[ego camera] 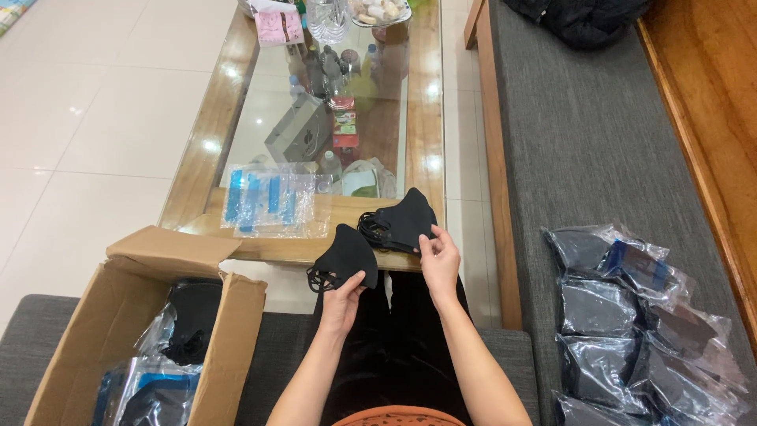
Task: Package black face masks into individual plastic bags.
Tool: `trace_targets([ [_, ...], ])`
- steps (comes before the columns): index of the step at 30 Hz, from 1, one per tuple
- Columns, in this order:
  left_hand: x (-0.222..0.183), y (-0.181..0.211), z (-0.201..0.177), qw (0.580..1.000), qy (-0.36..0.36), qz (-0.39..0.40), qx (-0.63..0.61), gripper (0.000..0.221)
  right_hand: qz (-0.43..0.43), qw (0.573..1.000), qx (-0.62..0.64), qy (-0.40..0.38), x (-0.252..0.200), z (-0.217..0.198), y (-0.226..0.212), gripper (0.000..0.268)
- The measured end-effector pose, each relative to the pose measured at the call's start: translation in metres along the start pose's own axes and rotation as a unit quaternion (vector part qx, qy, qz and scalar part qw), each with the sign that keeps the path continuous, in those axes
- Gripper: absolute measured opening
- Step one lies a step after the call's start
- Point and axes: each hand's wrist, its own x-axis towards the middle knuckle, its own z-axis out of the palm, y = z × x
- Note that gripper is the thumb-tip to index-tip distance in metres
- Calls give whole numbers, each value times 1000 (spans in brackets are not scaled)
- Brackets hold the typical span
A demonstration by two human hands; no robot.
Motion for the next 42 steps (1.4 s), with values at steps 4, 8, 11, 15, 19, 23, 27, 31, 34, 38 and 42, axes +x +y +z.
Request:
trace_targets([
  [4, -48, 43, 55, 1000, -5, 2, 6, 43, -16, 999, -46, -7, -14, -8, -26, 42],
  [8, -66, 62, 79, 999, -18, 5, 39, 39, -46, 990, -134, -19, -15, -10, -24, 46],
  [11, -72, 67, 84, 998, -34, 12, 53, 35, -55, 986, -156, -28, -18, -11, -26, 47],
  [15, -81, 74, 93, 997, -49, 9, 54, 38, -71, 979, -186, -33, -17, -11, -20, 43],
  [19, -76, 68, 86, 996, -57, 16, 74, 34, -77, 977, -196, -34, -15, -10, -16, 42],
  [23, -63, 56, 71, 994, -67, 5, 89, 31, -128, 973, -189, -16, -29, -9, -27, 39],
  [27, -59, 50, 65, 990, -78, -15, 114, 30, -151, 977, -138, -62, -52, -1, -36, 40],
  [31, -53, 45, 62, 987, -78, -3, 139, 38, -160, 975, -92, -125, -54, 14, -19, 58],
  [34, -63, 54, 71, 986, -78, -10, 147, 36, -102, 977, -69, -176, -58, 13, -20, 52],
  [38, -66, 60, 77, 985, -78, -7, 154, 28, -88, 976, -72, -186, -59, 10, -23, 52],
  [42, -63, 56, 75, 983, -82, 2, 166, 24, -101, 978, -98, -155, -59, 9, -29, 56],
])
